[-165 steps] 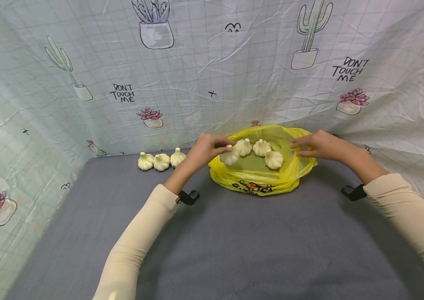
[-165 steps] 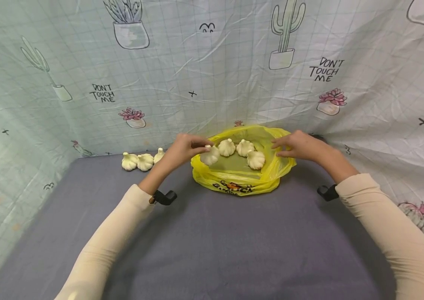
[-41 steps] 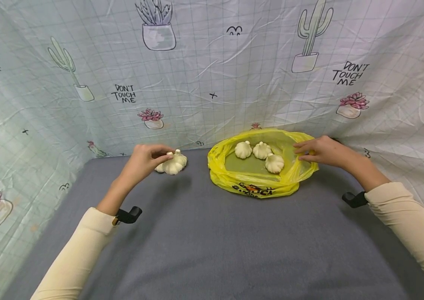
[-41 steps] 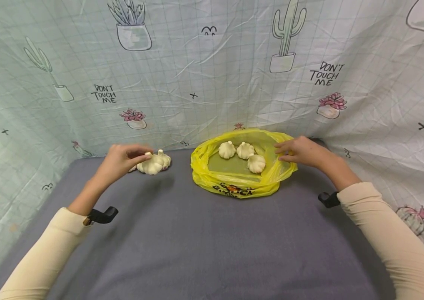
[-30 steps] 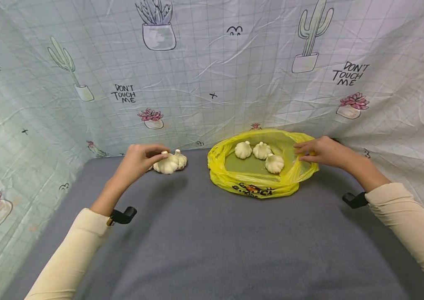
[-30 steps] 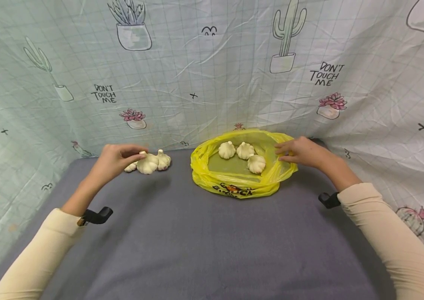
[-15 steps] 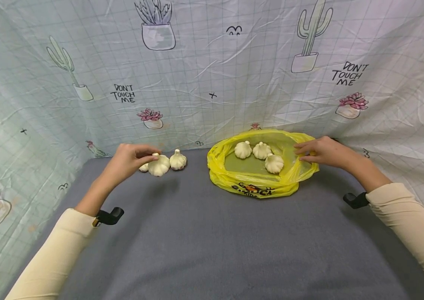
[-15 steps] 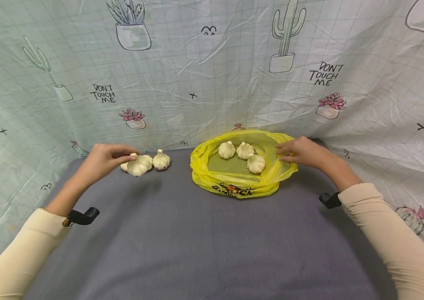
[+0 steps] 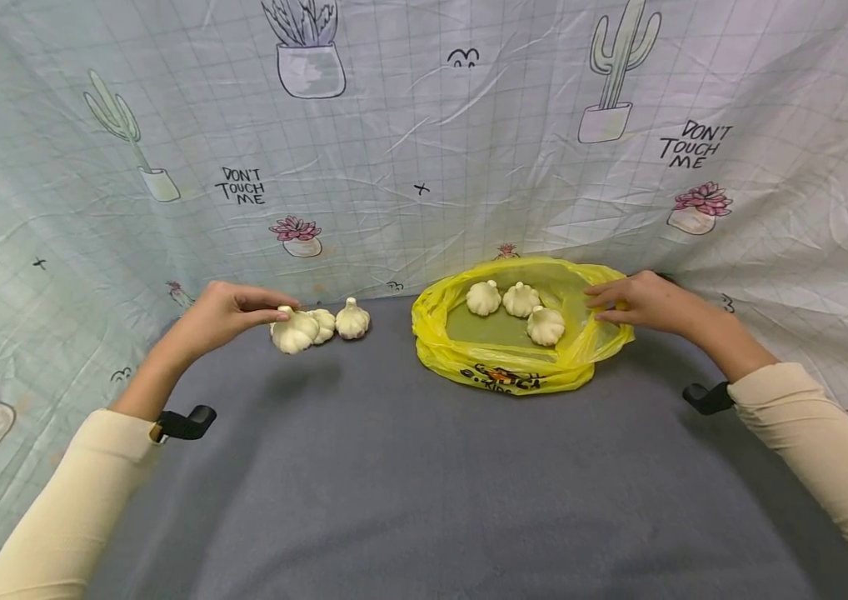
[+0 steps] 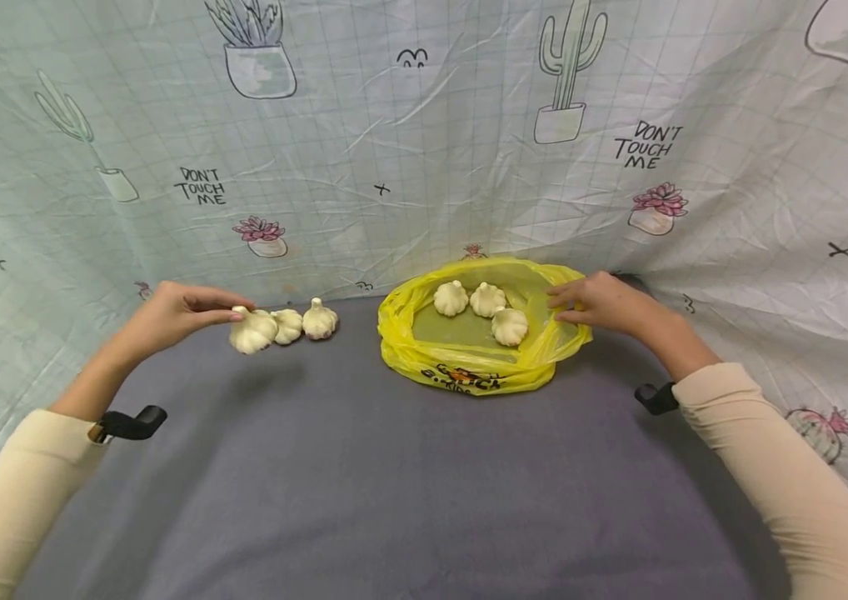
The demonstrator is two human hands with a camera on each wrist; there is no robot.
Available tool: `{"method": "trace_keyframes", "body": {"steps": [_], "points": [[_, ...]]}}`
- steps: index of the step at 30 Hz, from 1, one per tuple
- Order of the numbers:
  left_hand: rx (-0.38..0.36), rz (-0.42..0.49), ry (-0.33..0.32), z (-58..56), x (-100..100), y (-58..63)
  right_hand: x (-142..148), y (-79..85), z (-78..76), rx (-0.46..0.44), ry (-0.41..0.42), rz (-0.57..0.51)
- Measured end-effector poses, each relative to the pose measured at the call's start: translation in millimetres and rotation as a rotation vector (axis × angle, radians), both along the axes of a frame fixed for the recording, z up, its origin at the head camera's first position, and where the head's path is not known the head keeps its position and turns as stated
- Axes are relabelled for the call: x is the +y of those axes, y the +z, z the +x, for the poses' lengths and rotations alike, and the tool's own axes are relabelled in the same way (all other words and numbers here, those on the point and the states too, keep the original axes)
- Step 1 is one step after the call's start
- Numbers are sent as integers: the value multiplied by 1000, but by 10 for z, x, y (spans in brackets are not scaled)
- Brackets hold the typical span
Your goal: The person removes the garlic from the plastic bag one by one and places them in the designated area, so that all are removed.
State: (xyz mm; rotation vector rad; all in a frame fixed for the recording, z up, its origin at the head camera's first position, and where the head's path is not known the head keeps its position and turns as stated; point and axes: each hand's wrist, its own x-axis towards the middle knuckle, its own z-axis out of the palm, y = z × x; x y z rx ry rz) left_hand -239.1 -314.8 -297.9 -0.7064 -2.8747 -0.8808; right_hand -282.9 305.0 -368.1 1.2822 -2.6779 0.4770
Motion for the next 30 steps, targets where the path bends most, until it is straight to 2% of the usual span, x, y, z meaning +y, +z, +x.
{"method": "trace_keyframes", "body": {"steps": [5,10,12,16,23,30], "points": [[-31,21,-46,-40,-98,26,-6,0,-26,8,2,16],[-126,30,-94,-115,-199,-29,-20,4,-41,22,-9,40],[-164,26,-95,-151,-244,-69,-30,2,-50,26,-10,49],[-194,-15,-87,-222,-332,-155,-47,0,-57,3,-14,55],[-277,-82,-119,-359,-444,-371,-62,9,-39,-19,-32,43],[-272,-101,-64,-415,-566,-521,-76,-17,-48,-9,-27,37]]}}
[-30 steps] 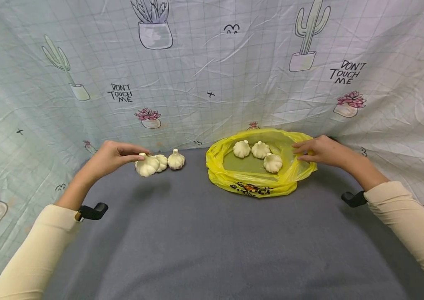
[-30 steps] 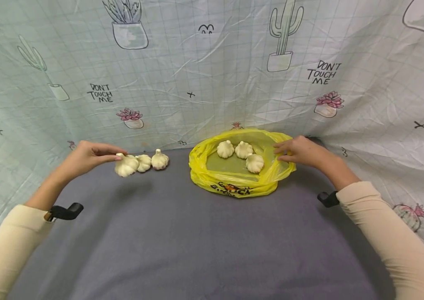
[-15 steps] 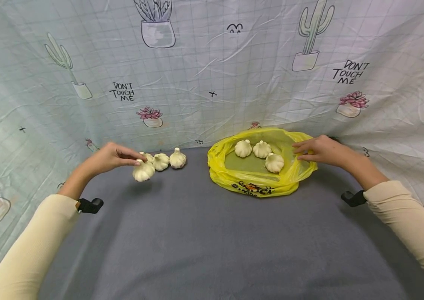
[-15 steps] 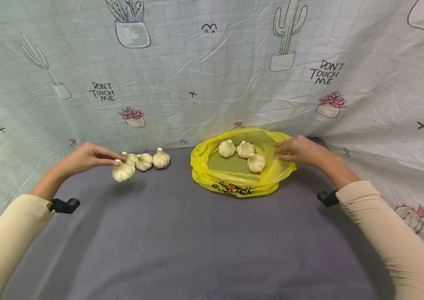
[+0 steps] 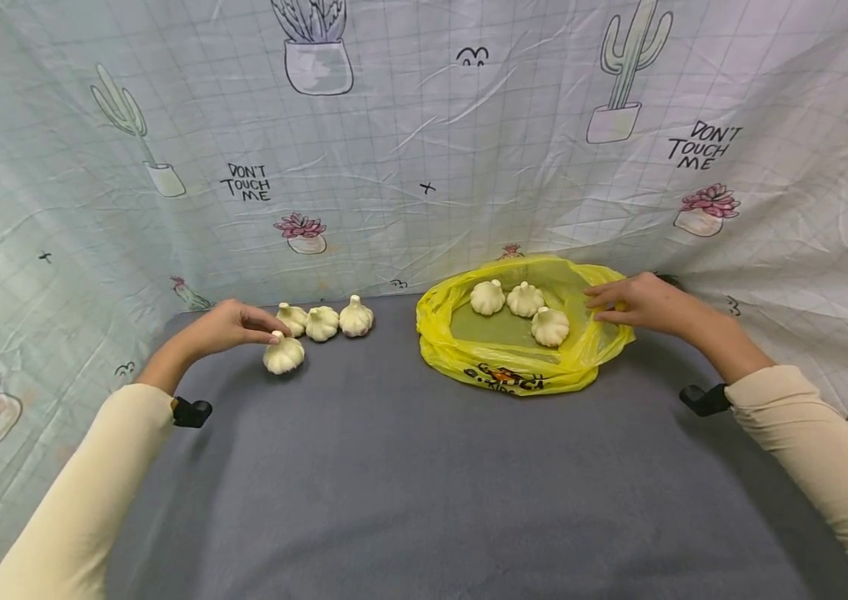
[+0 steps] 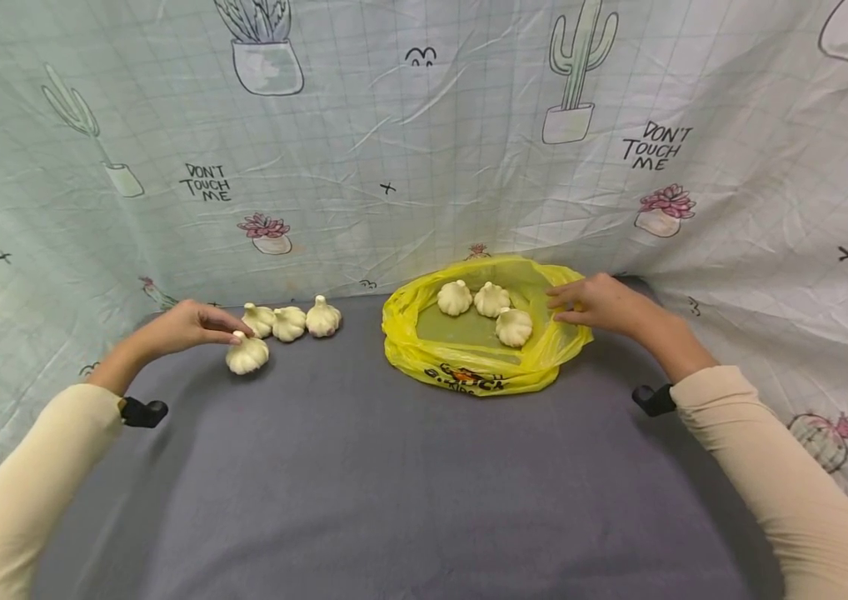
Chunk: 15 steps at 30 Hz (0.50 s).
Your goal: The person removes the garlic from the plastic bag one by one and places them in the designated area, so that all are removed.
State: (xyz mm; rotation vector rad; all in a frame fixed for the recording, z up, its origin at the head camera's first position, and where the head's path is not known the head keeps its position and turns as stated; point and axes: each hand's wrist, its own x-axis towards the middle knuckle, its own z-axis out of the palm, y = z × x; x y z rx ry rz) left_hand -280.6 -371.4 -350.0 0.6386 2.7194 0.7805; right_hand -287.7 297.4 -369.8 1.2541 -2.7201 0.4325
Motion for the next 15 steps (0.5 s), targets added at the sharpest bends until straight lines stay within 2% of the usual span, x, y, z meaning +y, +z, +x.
{"method": "trace_keyframes", "body": {"steps": [8,15], "points": [[-45,43,39,-33,-73,-56,41,-27,-8,39,10,-9],[-72,56,63,-58,-91,-95,41,-27,12,-8,-13,3]]}}
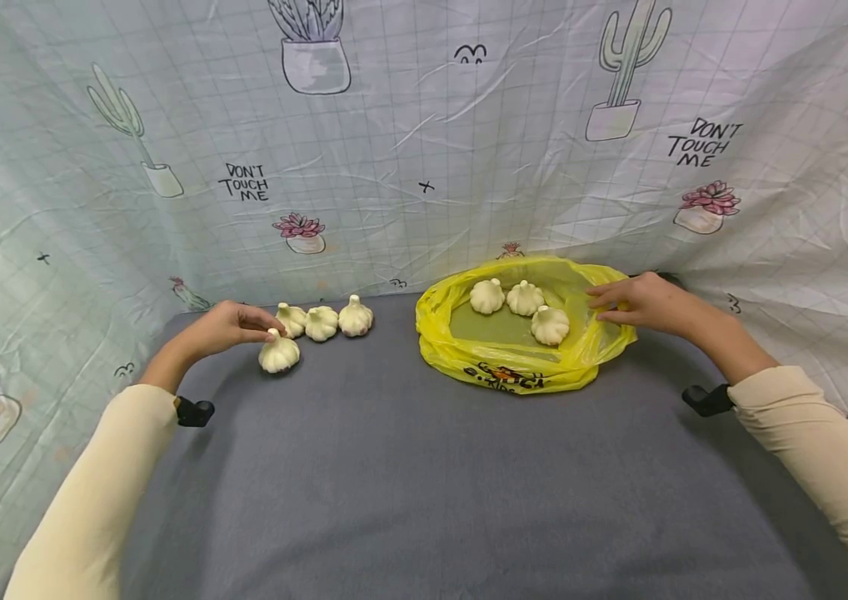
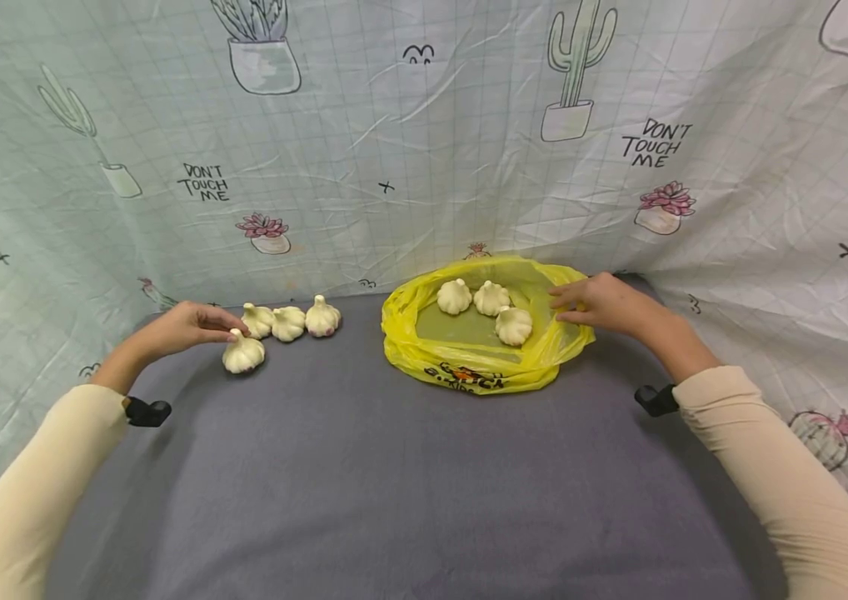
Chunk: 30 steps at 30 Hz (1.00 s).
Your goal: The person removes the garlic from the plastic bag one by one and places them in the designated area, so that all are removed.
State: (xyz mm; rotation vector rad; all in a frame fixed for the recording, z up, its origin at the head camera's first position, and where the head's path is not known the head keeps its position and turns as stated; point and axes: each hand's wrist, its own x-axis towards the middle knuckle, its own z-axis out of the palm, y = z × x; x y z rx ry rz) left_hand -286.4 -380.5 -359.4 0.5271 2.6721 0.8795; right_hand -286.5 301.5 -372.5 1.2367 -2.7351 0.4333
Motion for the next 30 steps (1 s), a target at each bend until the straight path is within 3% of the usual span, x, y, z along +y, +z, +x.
{"method": "trace_keyframes", "body": {"steps": [7,17,30], "points": [[3,-27,30,-22,-4,17,2,-2,-6,-4,-27,16],[16,-41,49,-43,-53,-23,17,-37,0,8,7,-24],[-14,15,67,-61,-55,-26,5,-15,10,16,10,-39]]}}
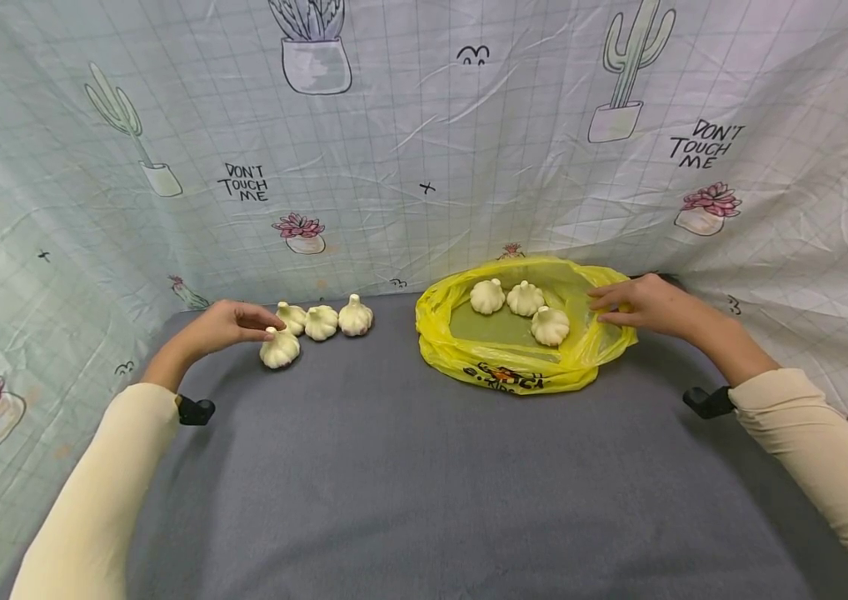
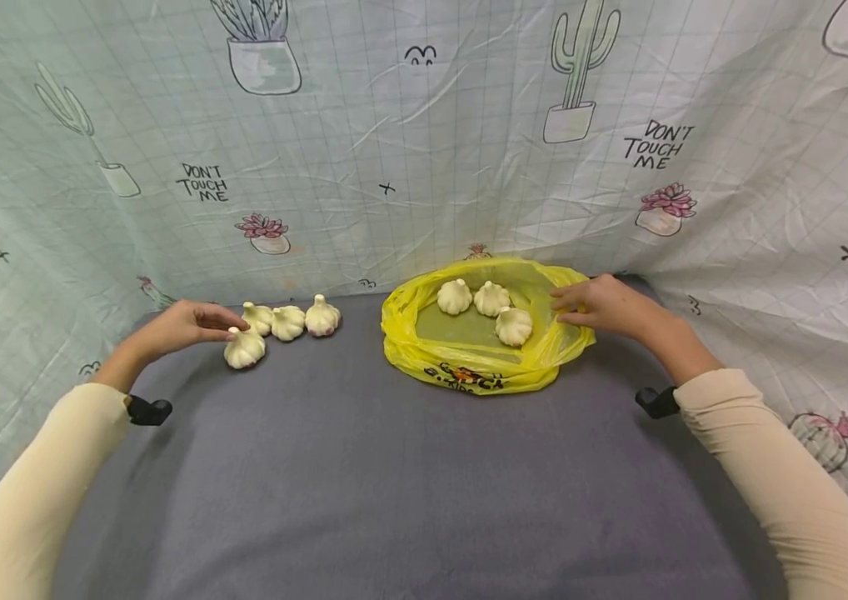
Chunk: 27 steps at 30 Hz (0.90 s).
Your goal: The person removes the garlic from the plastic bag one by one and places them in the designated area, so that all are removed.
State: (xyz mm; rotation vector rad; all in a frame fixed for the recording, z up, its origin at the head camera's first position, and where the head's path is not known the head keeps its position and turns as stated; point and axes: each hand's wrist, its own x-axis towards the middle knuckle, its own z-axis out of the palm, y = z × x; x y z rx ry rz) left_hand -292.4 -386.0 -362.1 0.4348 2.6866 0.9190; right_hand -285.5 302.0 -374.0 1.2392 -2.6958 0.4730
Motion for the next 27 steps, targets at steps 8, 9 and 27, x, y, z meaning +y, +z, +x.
{"method": "trace_keyframes", "body": {"steps": [8,9,27], "points": [[68,62,-18,16,78,92,2,-14,-13,12,-8,15],[78,60,-18,21,99,108,-1,-6,-6,9,-8,13],[92,125,-152,50,844,243,4,-14,7,1,-7,7]]}}
